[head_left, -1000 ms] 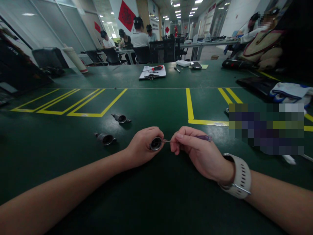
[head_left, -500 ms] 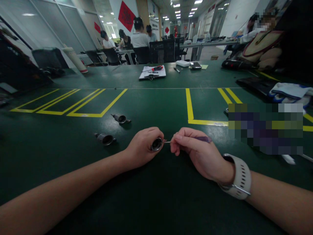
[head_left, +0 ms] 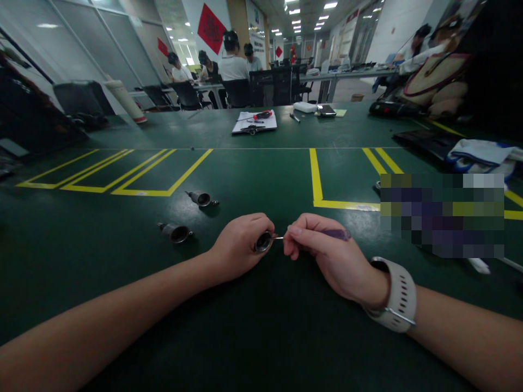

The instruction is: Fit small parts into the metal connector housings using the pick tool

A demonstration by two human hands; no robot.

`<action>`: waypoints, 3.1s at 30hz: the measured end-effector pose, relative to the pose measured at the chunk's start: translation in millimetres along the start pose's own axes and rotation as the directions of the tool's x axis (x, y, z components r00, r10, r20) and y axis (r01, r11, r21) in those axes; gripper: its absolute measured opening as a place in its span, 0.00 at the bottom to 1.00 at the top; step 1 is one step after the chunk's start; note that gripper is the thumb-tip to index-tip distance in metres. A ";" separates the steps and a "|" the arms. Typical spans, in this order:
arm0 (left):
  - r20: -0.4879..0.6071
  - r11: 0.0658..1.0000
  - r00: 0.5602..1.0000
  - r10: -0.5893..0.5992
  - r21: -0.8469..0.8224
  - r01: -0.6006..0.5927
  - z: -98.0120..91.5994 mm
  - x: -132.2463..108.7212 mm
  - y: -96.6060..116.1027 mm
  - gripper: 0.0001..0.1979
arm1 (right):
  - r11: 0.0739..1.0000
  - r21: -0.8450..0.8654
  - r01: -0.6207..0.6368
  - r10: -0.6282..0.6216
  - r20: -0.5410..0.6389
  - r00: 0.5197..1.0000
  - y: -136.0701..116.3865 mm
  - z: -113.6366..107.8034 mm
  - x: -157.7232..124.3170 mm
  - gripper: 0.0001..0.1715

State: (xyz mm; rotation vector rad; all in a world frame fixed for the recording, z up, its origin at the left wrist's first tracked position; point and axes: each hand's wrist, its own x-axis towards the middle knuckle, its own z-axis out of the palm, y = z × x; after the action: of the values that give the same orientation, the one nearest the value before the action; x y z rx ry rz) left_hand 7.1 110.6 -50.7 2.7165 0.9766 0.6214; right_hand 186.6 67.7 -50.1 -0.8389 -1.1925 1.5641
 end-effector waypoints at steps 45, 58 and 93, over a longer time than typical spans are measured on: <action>0.011 0.997 0.999 -0.045 -0.067 0.045 1.8 5.4 1.6 0.03 | 0.894 -0.405 0.191 -0.182 0.061 0.981 -6.6 0.5 -9.4 0.12; 0.050 0.999 0.999 0.011 -0.050 -0.008 1.8 -0.6 -0.8 0.03 | 0.991 -0.126 0.036 -0.037 -0.007 0.999 -3.1 0.0 -0.8 0.11; 0.031 0.999 1.000 0.000 -0.042 0.001 0.1 1.2 0.9 0.04 | 0.981 -0.182 0.062 -0.061 0.010 0.998 -4.4 0.7 -3.9 0.11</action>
State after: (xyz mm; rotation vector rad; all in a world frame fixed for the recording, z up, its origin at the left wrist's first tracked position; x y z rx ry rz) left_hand 8.5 110.7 -50.1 2.6811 0.9462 0.5910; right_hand 188.4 64.0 -45.8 -0.9075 -1.3675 1.4227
